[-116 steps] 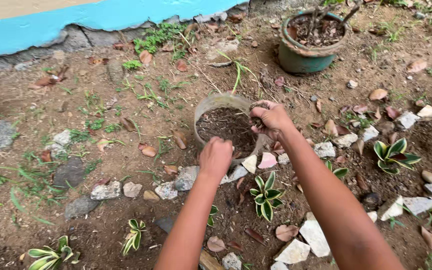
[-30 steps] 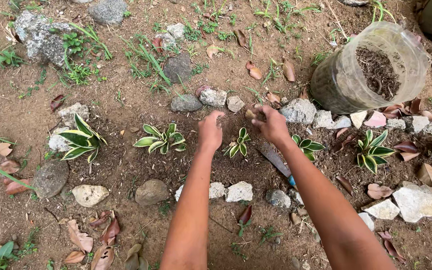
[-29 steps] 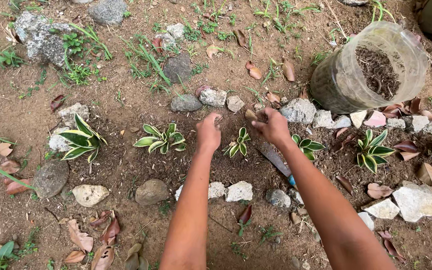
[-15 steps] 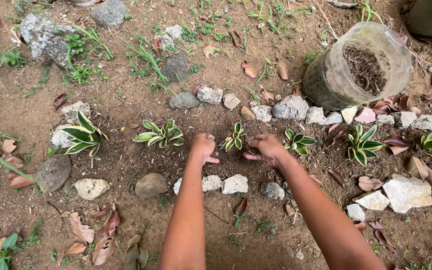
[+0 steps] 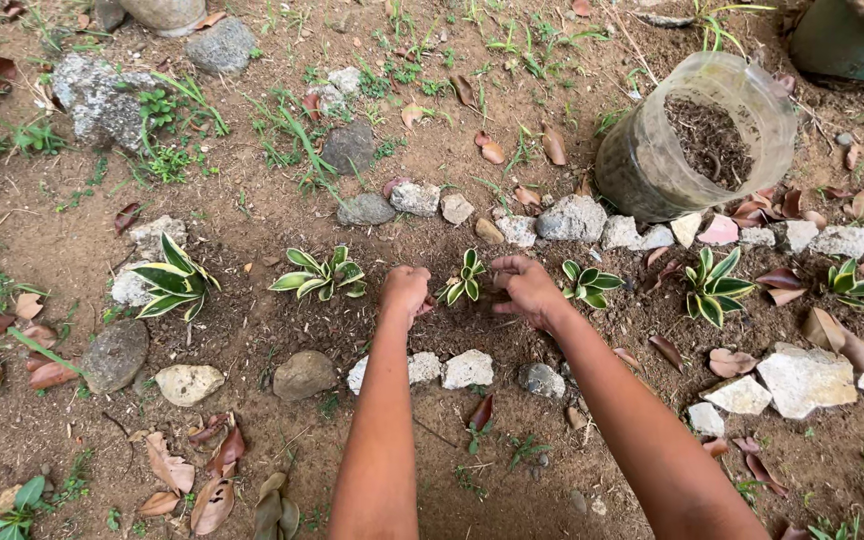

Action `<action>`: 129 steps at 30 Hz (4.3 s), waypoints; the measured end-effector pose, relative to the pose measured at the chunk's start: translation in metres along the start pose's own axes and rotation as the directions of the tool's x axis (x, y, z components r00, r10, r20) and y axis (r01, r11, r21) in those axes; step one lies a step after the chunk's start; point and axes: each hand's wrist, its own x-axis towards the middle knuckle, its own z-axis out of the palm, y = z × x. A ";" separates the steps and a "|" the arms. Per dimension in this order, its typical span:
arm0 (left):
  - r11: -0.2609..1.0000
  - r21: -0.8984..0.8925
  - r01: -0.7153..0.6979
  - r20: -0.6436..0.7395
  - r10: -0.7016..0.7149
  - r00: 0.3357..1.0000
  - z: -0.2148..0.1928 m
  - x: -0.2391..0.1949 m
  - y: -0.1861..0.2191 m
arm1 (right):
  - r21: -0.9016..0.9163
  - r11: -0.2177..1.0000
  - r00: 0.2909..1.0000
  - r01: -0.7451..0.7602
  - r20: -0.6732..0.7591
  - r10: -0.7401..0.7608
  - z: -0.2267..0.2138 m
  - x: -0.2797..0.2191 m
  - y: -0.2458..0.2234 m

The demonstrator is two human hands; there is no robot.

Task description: The person uses a small hand hoe to loosen the soil around several small plants in a garden bed. They then use scissors to trim the leaves of the plants and add soil from a nearby container to the base of the plants.

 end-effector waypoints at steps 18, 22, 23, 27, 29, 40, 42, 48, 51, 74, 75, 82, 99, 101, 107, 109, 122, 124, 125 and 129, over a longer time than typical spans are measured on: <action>0.882 0.329 -0.336 -0.264 0.428 0.864 -0.007 -0.001 -0.022 | -0.883 0.421 0.892 0.209 -0.004 -0.453 -0.033 -0.013 0.038; 0.917 0.265 -0.300 -0.346 0.380 0.858 -0.014 -0.002 -0.030 | -0.942 0.337 0.933 0.012 -0.111 -0.342 -0.058 -0.034 0.071; 0.929 0.253 -0.271 -0.343 0.348 0.873 -0.015 -0.004 -0.032 | -0.951 0.308 0.929 0.011 -0.104 -0.355 -0.059 -0.038 0.078; 0.917 0.288 -0.276 -0.275 0.355 0.894 -0.017 -0.012 -0.038 | -0.963 0.269 0.934 -0.006 -0.101 -0.343 -0.061 -0.056 0.089; 0.917 0.315 -0.246 -0.205 0.319 0.926 -0.012 -0.015 -0.037 | -0.950 0.312 0.927 -0.006 -0.122 -0.354 -0.058 -0.065 0.087; 0.973 0.204 -0.104 -0.171 0.140 0.975 0.001 -0.015 -0.043 | -0.907 0.395 0.886 0.145 -0.058 -0.459 -0.062 -0.079 0.058; 0.833 0.506 -0.222 -0.139 0.333 0.933 0.001 -0.011 -0.047 | -0.901 0.400 0.857 0.169 -0.067 -0.511 -0.071 -0.083 0.047; 0.670 0.727 -0.149 -0.267 0.476 0.838 -0.004 0.000 -0.050 | -0.907 0.288 0.600 0.308 -0.050 -0.798 -0.125 -0.068 -0.034; 0.797 0.459 -0.393 -0.395 0.579 0.713 0.009 0.003 -0.025 | -0.877 0.217 0.368 0.428 -0.051 -0.928 -0.160 -0.056 -0.066; 0.794 0.066 -0.604 -0.337 0.588 0.736 0.161 -0.039 0.046 | -0.894 0.443 0.808 0.070 -0.209 -0.551 -0.299 0.111 -0.124; 0.782 0.076 -0.619 -0.331 0.605 0.724 0.163 -0.040 0.046 | -0.873 0.477 0.803 0.102 -0.211 -0.557 -0.298 0.097 -0.126; 0.801 0.085 -0.593 -0.331 0.584 0.741 0.168 -0.060 0.044 | -0.786 0.504 0.448 0.357 -0.329 -0.831 -0.321 0.026 -0.149; 0.789 -0.261 -0.556 -0.316 0.474 0.822 0.159 -0.081 0.028 | -0.881 0.388 0.868 -0.272 -0.398 -0.296 -0.378 0.009 -0.143; 0.840 -0.221 -0.496 -0.306 0.423 0.853 0.161 -0.088 0.033 | -0.939 0.006 0.799 -0.344 -0.296 -0.523 -0.362 0.008 -0.132; 0.796 -0.207 -0.568 -0.302 0.501 0.812 0.163 -0.077 0.029 | -0.793 -0.310 0.831 -0.525 -0.400 -0.385 -0.312 -0.060 -0.157; 0.781 -0.217 -0.586 -0.320 0.510 0.798 0.152 -0.065 0.018 | -0.872 -0.104 0.847 -0.478 -0.427 -0.316 -0.320 -0.091 -0.173; 0.731 -0.583 -0.355 -0.273 0.235 0.933 0.124 -0.020 -0.028 | -0.430 0.830 0.935 0.354 0.153 -0.320 -0.175 -0.125 -0.013; 0.717 -0.611 -0.335 -0.271 0.207 0.940 0.129 -0.023 -0.040 | -0.276 0.945 0.974 0.177 0.191 -0.126 -0.133 -0.125 0.028; 0.718 -0.606 -0.342 -0.274 0.216 0.937 0.129 -0.025 -0.046 | -0.182 0.979 0.975 0.088 0.215 -0.048 -0.121 -0.122 0.045; 0.690 -0.600 -0.404 -0.335 0.242 0.911 0.124 -0.033 -0.058 | -0.458 0.857 0.967 0.235 0.196 -0.160 -0.096 -0.100 0.101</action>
